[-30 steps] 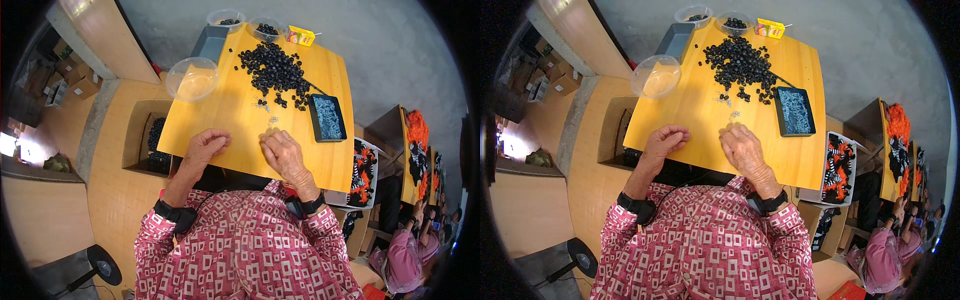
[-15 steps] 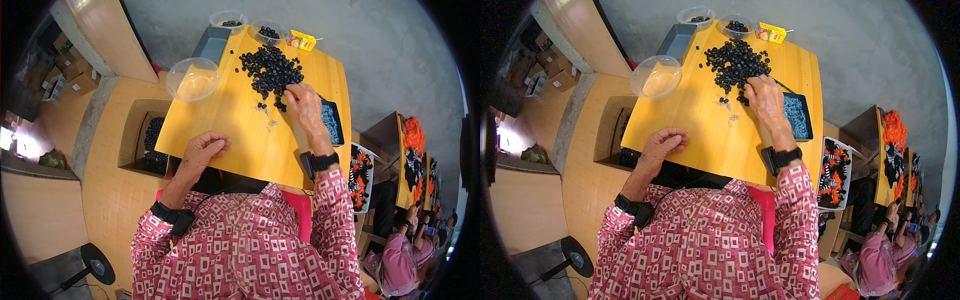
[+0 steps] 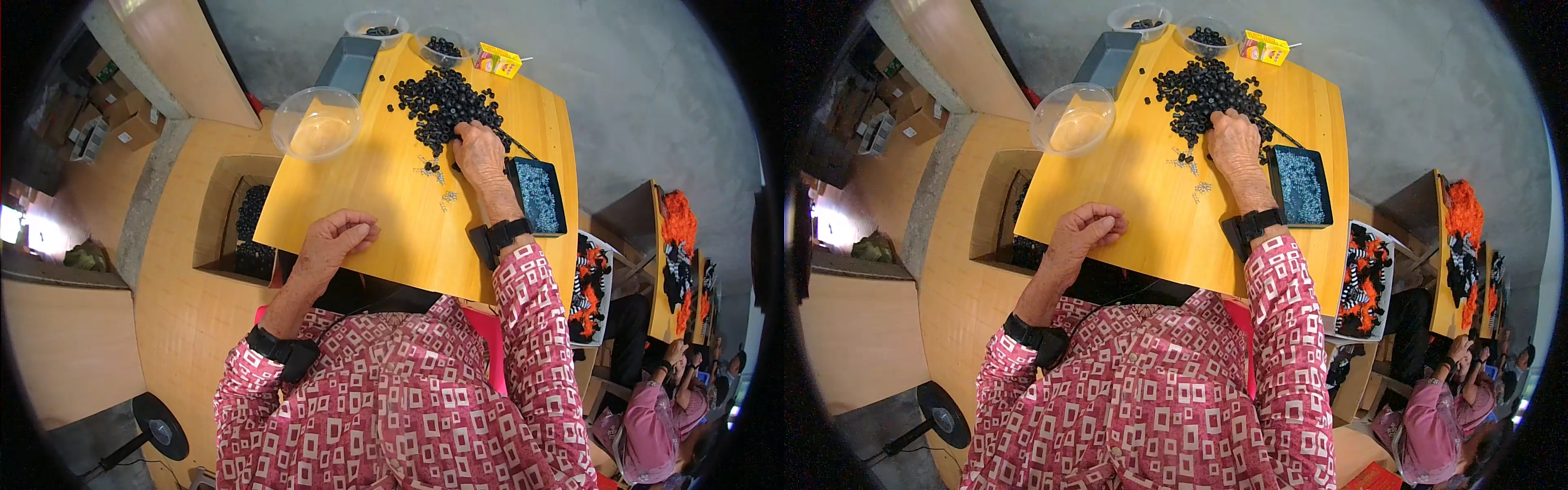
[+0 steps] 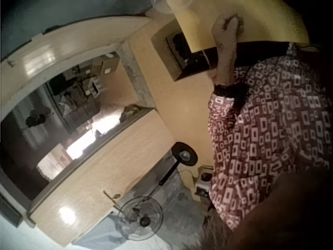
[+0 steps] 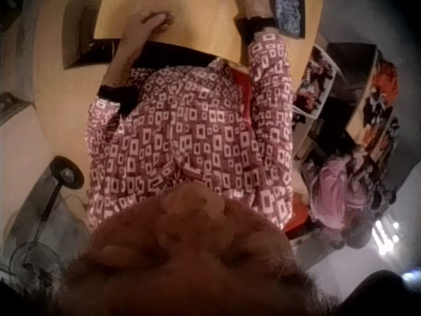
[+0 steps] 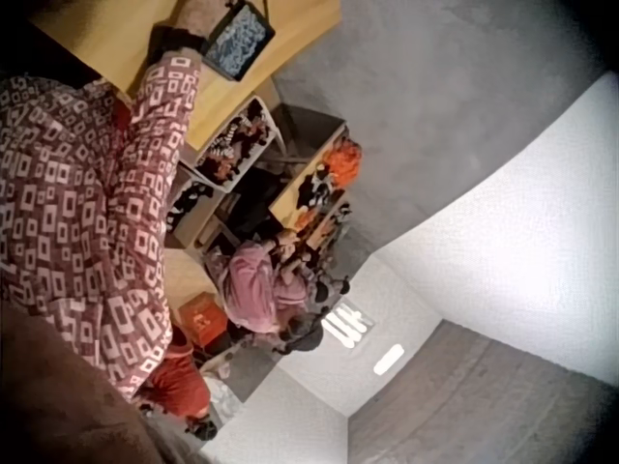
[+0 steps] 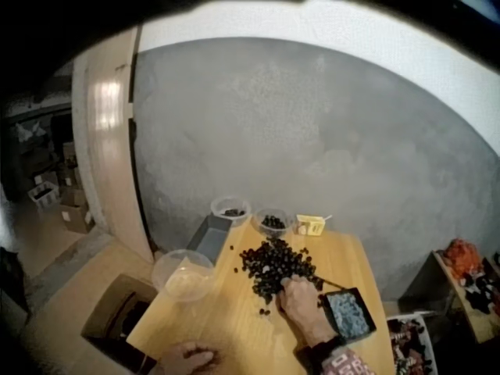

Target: The person assembles small parts by inserting pins into black plastic caps by hand.

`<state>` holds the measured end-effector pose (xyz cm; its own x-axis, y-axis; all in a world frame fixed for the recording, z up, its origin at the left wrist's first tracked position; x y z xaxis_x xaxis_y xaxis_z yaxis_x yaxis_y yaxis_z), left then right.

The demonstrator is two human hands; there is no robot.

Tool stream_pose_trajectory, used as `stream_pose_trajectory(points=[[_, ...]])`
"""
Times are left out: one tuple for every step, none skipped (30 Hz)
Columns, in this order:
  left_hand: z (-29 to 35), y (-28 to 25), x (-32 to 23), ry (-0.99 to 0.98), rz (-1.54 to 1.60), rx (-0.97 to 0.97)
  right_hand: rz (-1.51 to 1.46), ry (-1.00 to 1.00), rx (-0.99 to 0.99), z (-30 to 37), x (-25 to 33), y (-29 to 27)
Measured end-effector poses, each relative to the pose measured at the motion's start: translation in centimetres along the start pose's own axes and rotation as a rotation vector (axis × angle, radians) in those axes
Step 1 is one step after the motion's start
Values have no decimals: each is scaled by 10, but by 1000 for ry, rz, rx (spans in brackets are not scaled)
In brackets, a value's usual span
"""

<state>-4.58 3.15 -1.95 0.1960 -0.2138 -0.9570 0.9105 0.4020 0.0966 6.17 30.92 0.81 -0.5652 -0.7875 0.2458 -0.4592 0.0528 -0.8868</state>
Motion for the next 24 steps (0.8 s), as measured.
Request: stream_pose_trajectory(points=[[0,0,1,5,10,2,9,14,6,-1,1,1],[-1,0,3,9,20,4,9,13,3,0,1,-1],[-1,-1,4,12,18,4,-28,-20,-44,2,1,-4],[-1,0,5,21,22,10,-65,-55,-89,3,2,-9],[-1,1,5,30,27,17,-65,-54,-91,4,1,-11],[-1,1,4,31,26,19,-165,-56,-169,5,-1,-16],[-1,1,4,26,10,14,-266,-58,-246,5,2,-23],[-1,1,3,20,-6,11,-266,-56,-245,7,4,-28],[-1,2,1,18,-7,13,-367,-70,-254,12,6,-34],[0,4,-1,4,2,3,-470,-86,-261,17,15,-45],[2,4,-2,-14,13,-17,-515,-87,-240,25,40,-56],[5,4,-3,-20,17,-30,-525,-224,-196,36,65,-66],[5,9,-6,-9,57,-3,-524,-349,-159,51,82,-73],[5,16,-8,2,95,24,-508,-455,-128,67,95,-75],[5,21,-7,-4,94,28,-492,-562,-96,83,107,-76],[6,29,-10,21,161,55,-491,-556,-97,97,117,-79],[7,32,-10,46,227,76,-525,-542,-49,109,126,-78],[8,32,-7,43,226,74,-560,-530,-2,118,131,-77],[9,34,-2,-5,209,89,-559,-527,-3,125,133,-76],[9,35,3,-53,191,104,-600,-473,10,131,132,-73],[9,34,6,-53,190,105,-641,-420,22,134,130,-71],[9,34,8,-46,184,126,-641,-418,22,136,129,-71],[9,35,10,-38,179,145,-667,-385,50,138,128,-69],[9,36,10,-39,180,145,-692,-352,77,139,127,-68]])
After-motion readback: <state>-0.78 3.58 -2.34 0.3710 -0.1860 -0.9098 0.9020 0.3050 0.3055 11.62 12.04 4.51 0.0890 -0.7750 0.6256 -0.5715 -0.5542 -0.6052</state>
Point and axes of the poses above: each hand's wrist, its own z-axis away from the middle knuckle, its own y-axis out of the palm, x = y × z, the point moved 4 cm from there along -z, towards the middle knuckle, and after that the axes turned 11 degrees about -z, right-handed, at the moved point
